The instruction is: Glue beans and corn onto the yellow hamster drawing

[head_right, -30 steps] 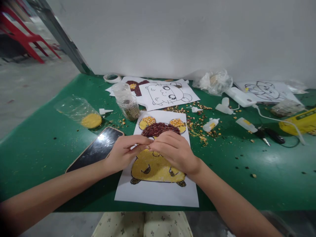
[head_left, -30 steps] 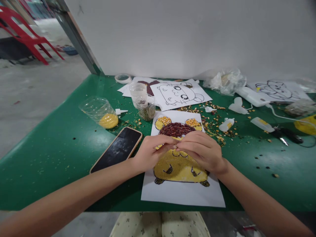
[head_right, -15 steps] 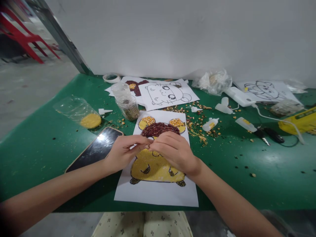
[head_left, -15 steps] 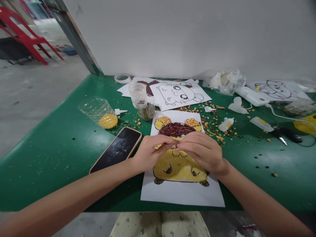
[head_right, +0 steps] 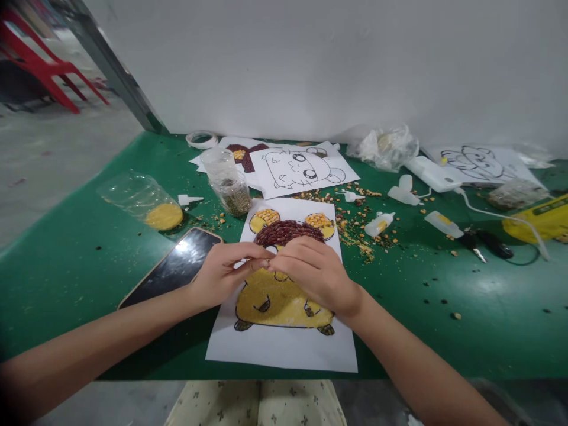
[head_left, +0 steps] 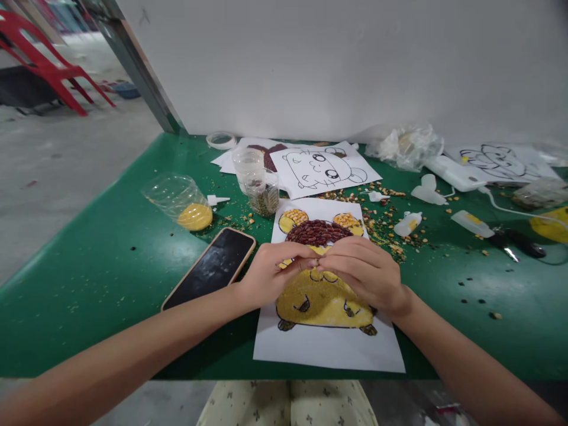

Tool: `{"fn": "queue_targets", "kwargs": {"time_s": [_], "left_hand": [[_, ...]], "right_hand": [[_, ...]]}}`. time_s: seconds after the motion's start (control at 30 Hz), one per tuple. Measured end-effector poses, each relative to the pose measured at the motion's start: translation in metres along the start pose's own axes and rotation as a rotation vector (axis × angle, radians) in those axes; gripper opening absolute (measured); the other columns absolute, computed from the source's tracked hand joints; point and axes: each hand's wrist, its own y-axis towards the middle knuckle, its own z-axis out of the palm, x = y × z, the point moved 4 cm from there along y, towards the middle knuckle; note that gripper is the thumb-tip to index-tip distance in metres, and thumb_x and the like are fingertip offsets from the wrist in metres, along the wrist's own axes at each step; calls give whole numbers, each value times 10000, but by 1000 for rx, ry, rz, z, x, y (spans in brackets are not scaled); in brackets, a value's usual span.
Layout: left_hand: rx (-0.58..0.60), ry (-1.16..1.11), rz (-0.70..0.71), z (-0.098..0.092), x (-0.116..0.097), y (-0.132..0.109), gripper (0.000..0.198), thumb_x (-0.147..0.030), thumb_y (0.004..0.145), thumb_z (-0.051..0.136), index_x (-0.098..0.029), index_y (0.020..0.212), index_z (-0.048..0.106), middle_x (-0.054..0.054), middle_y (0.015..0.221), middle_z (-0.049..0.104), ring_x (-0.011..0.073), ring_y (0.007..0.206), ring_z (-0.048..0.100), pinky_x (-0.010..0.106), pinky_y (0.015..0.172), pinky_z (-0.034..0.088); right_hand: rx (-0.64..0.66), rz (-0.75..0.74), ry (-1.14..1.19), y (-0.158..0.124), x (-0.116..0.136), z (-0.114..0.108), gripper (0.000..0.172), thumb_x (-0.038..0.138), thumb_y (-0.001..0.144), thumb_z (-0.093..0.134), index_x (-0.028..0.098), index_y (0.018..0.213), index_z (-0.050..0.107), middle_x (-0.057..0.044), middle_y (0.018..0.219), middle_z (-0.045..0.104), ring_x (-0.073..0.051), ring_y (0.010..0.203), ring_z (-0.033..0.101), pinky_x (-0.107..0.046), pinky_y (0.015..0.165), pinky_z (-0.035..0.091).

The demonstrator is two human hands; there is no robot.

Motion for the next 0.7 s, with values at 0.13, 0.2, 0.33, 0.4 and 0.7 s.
{"fn": "queue_targets", "kwargs": {"time_s": [0.13,0.2,0.33,0.4,0.7], "left_hand": [[-6,7,16,0,-2,0,118,-133,824,538,-128,776,645,38,741,697,99,679,639,170,653,498],[-5,9,11,0,-2,0,122,-140,827,535,-134,774,644,36,740,697,102,677,640,174,651,501],[-4,17,17,0,-1,0,128,-151,833,528,-138,789,647,37,746,699,103,680,640,180,651,503],[-4,19,22,0,-1,0,126,-148,832,530,-136,795,650,39,748,699,102,684,641,180,655,504],[-9,-6,7,-1,0,-1,113,-137,821,548,-142,812,661,40,799,715,105,720,653,179,677,506]], "right_hand": [[13,5,15,-1,-1,1,154,100,817,557,159,945,620,-53,870,665,-144,837,583,-296,762,499],[11,9,27,-1,-2,2,148,116,821,556,159,946,621,-50,871,665,-141,826,584,-294,753,498],[7,17,43,-1,-4,3,129,143,828,550,169,931,623,-43,857,667,-142,805,587,-303,742,501],[8,20,43,-2,-4,3,127,137,823,557,170,926,623,-45,856,668,-146,807,588,-308,741,503],[-26,14,23,0,0,-1,133,106,822,549,173,910,624,-36,817,669,-144,804,594,-297,744,501]]}}
